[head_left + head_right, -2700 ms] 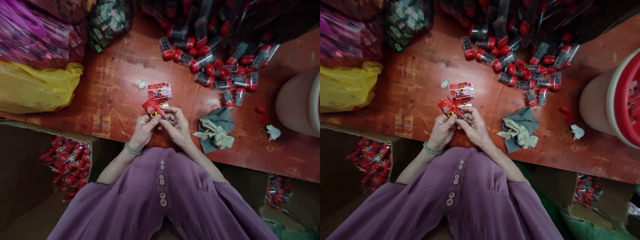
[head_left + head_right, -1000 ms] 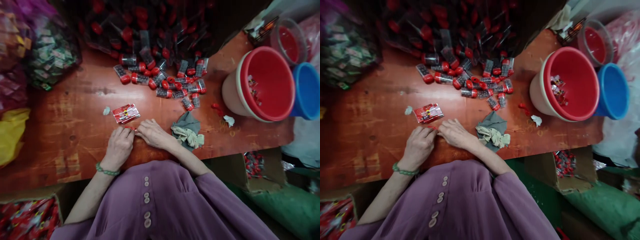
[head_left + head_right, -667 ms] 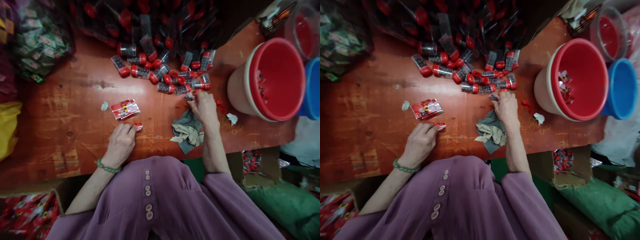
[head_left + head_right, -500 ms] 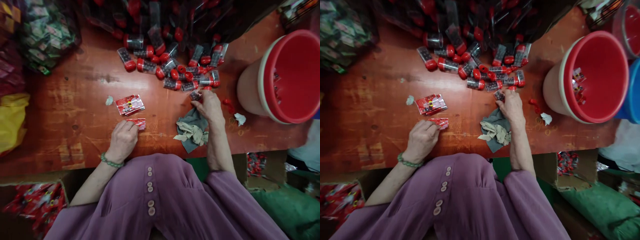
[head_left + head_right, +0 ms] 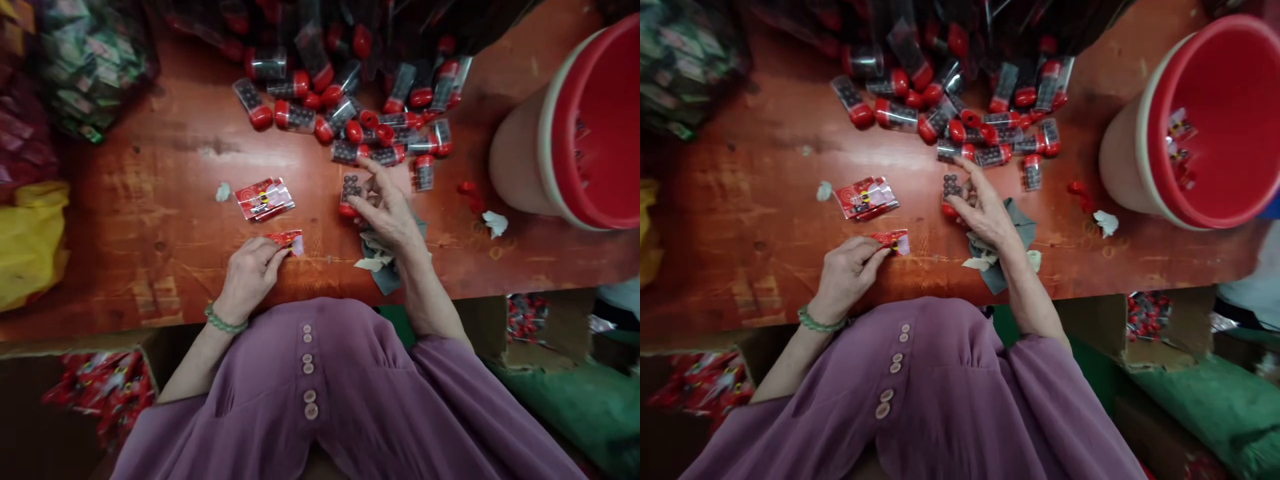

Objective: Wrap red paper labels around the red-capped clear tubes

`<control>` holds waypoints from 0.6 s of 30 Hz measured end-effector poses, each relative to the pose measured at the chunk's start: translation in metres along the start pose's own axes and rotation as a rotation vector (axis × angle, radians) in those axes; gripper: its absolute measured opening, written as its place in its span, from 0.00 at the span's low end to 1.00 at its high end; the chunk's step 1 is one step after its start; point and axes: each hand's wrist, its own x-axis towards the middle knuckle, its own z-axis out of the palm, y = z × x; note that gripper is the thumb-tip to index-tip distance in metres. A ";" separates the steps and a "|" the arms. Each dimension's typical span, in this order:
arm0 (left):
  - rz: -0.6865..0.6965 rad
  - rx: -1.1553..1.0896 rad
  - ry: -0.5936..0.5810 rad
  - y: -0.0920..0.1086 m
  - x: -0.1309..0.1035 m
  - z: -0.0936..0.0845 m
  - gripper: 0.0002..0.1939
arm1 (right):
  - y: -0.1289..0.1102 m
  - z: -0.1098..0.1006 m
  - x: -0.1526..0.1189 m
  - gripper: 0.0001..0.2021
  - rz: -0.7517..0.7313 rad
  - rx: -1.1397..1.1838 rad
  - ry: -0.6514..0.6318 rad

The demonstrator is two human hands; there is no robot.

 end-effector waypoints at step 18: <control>-0.025 -0.263 0.192 0.003 -0.002 -0.005 0.04 | -0.009 0.029 -0.031 0.19 0.136 0.286 -0.218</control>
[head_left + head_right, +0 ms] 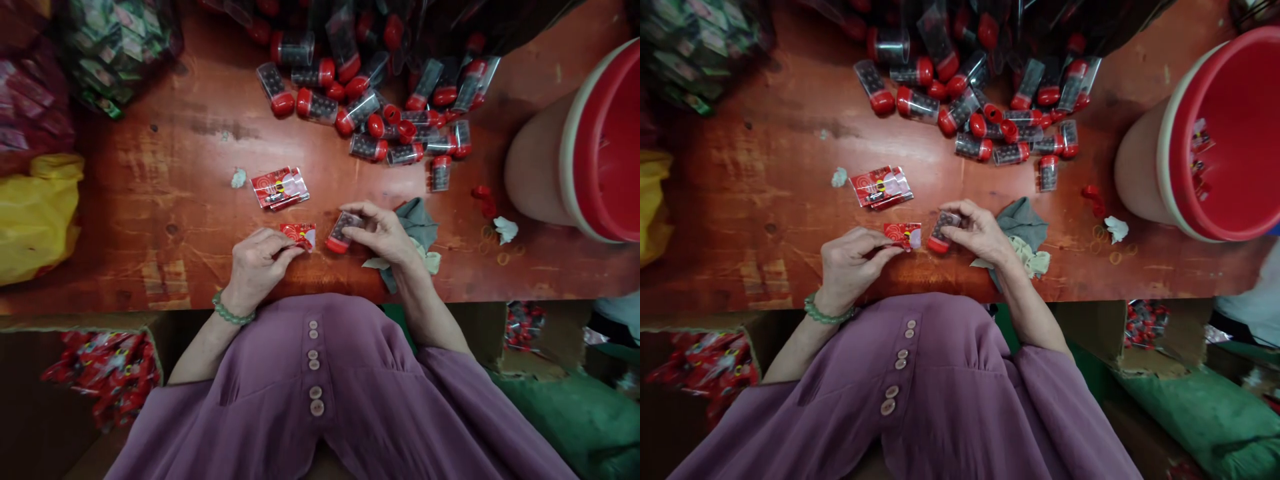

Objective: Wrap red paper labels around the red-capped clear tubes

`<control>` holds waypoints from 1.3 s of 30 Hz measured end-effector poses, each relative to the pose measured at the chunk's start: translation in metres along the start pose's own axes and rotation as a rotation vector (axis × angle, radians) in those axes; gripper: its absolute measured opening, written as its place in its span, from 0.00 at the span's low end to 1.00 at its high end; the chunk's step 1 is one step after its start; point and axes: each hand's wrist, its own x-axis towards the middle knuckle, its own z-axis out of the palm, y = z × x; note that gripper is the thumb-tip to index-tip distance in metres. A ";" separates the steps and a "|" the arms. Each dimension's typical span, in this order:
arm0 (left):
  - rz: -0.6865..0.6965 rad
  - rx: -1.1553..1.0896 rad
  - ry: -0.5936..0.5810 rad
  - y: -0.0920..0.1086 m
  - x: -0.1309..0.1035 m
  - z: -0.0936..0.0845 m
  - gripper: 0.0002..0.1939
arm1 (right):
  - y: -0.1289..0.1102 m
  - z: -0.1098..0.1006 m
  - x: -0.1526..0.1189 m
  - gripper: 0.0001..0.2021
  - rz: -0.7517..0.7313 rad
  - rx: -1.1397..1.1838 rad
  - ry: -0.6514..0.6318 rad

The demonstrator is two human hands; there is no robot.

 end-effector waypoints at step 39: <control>-0.345 -0.312 -0.352 0.007 -0.012 -0.007 0.10 | -0.038 0.033 -0.050 0.09 -0.490 -0.706 -0.079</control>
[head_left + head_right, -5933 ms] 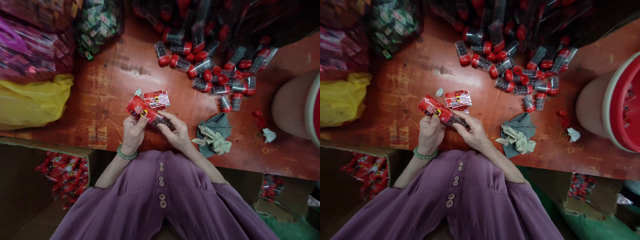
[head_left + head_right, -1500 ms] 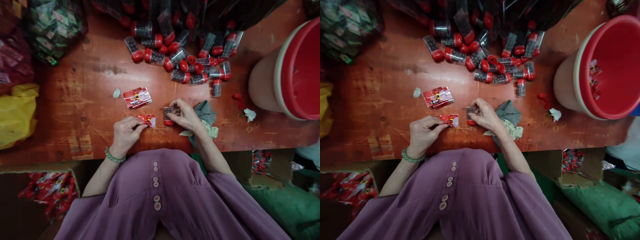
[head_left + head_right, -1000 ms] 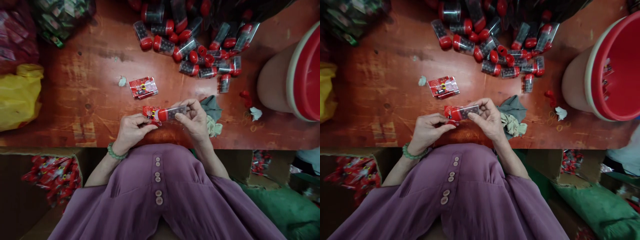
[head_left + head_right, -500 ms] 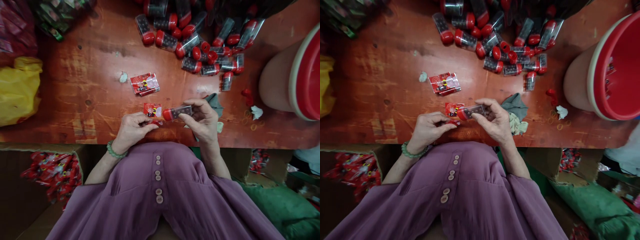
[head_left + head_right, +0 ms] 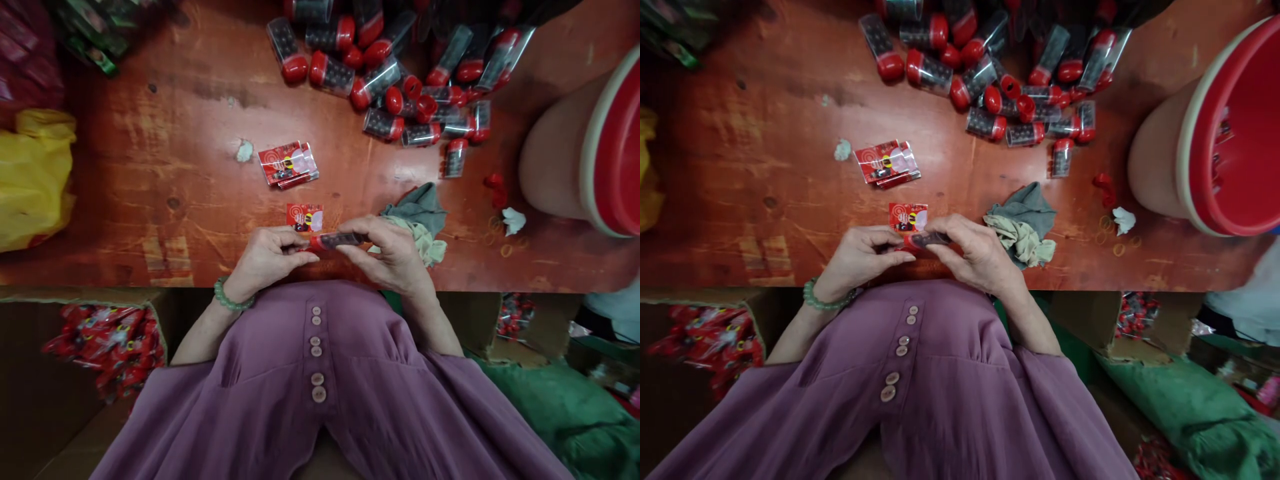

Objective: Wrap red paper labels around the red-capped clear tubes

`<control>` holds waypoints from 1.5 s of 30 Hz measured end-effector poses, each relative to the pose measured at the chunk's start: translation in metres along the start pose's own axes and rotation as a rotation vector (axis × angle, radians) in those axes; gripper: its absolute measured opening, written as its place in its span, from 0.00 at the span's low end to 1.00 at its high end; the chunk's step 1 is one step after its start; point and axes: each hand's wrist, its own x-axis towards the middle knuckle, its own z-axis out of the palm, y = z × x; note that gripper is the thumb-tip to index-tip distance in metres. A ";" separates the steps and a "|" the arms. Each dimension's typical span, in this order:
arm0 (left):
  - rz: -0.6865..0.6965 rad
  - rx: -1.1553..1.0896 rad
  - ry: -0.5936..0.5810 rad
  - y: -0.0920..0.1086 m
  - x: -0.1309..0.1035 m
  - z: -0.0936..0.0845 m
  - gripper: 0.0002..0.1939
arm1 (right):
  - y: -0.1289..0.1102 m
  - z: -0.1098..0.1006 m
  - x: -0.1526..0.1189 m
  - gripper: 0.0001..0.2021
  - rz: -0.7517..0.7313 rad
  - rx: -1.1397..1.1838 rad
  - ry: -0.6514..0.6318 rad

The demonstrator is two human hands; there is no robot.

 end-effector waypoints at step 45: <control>-0.284 -0.844 0.021 -0.010 0.007 -0.013 0.27 | 0.034 0.043 0.015 0.18 0.428 0.833 -0.190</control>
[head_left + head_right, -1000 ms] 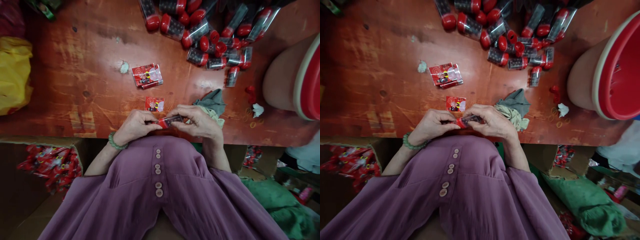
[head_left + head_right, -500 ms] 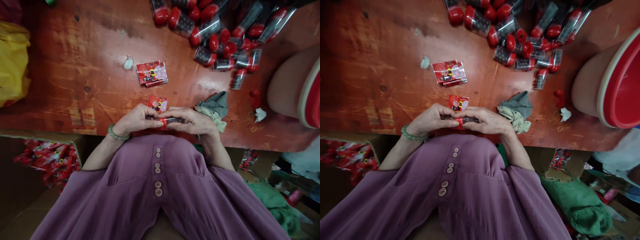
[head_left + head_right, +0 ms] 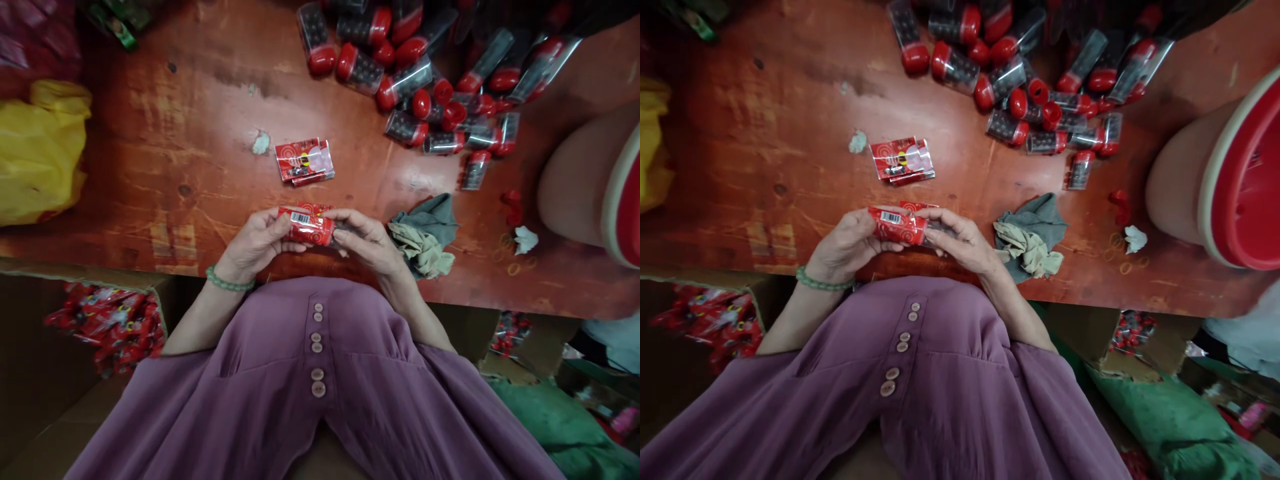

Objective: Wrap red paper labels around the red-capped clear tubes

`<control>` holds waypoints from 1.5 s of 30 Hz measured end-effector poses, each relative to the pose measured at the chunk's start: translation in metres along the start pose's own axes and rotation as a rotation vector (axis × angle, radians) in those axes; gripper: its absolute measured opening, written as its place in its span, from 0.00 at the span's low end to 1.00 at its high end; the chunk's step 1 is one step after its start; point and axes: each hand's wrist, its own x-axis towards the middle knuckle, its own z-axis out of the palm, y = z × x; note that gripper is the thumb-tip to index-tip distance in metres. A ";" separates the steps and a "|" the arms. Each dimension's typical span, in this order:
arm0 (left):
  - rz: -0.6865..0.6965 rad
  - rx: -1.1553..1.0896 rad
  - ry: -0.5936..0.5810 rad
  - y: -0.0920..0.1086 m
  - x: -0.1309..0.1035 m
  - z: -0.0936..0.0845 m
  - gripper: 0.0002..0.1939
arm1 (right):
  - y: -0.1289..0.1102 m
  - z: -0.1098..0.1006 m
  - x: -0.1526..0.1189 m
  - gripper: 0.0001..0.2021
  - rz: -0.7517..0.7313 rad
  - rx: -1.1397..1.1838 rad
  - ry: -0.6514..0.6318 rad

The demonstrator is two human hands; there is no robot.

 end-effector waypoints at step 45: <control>0.210 -0.218 0.323 -0.007 0.025 0.034 0.16 | 0.010 0.026 0.016 0.17 -0.084 -0.068 0.209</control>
